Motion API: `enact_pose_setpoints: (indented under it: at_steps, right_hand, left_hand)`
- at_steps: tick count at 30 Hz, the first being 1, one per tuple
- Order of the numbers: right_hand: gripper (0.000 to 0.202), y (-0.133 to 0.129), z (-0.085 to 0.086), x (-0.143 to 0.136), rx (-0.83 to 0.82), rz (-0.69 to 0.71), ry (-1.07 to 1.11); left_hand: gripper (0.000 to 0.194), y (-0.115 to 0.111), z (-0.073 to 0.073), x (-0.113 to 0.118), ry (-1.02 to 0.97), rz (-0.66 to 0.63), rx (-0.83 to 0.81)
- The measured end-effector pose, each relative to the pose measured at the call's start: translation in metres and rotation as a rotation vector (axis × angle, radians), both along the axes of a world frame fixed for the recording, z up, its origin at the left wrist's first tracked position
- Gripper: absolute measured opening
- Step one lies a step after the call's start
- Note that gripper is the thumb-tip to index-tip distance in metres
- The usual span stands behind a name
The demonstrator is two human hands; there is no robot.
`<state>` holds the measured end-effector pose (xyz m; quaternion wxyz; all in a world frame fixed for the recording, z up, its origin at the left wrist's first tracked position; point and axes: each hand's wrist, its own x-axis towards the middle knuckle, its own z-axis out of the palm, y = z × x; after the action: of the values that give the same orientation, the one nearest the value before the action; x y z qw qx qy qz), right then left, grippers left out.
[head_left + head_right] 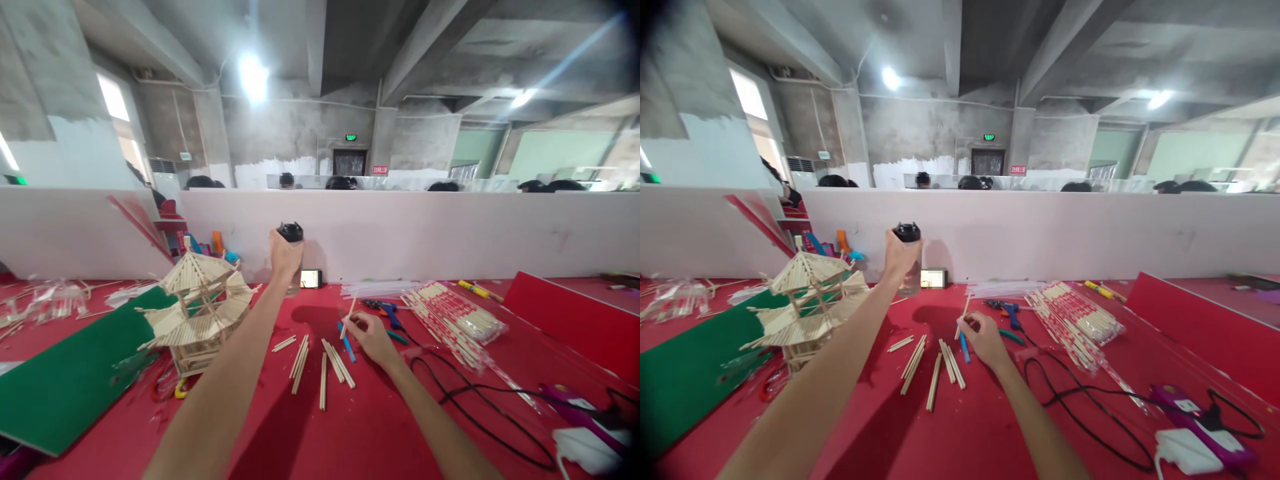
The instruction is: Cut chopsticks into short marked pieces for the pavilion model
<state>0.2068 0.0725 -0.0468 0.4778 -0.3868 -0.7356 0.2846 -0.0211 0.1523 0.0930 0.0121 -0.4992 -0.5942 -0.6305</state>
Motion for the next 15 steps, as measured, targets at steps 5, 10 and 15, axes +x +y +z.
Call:
enact_pose_setpoints:
  at_steps: [5, 10, 15]
  right_hand:
    - [0.029, -0.003, 0.002, -0.002, 0.024, -0.015, 0.002]
    - [0.026, -0.004, 0.004, -0.002, 0.025, 0.005, 0.021]
    - [0.025, -0.007, 0.008, -0.005, 0.003, 0.018, 0.053]
  left_hand:
    - [0.061, 0.048, 0.002, -0.023, 0.026, 0.32, -0.123]
    - [0.068, 0.074, -0.017, -0.039, -0.063, 0.453, -0.278]
    - [0.073, 0.086, -0.028, -0.049, -0.151, 0.5, -0.348]
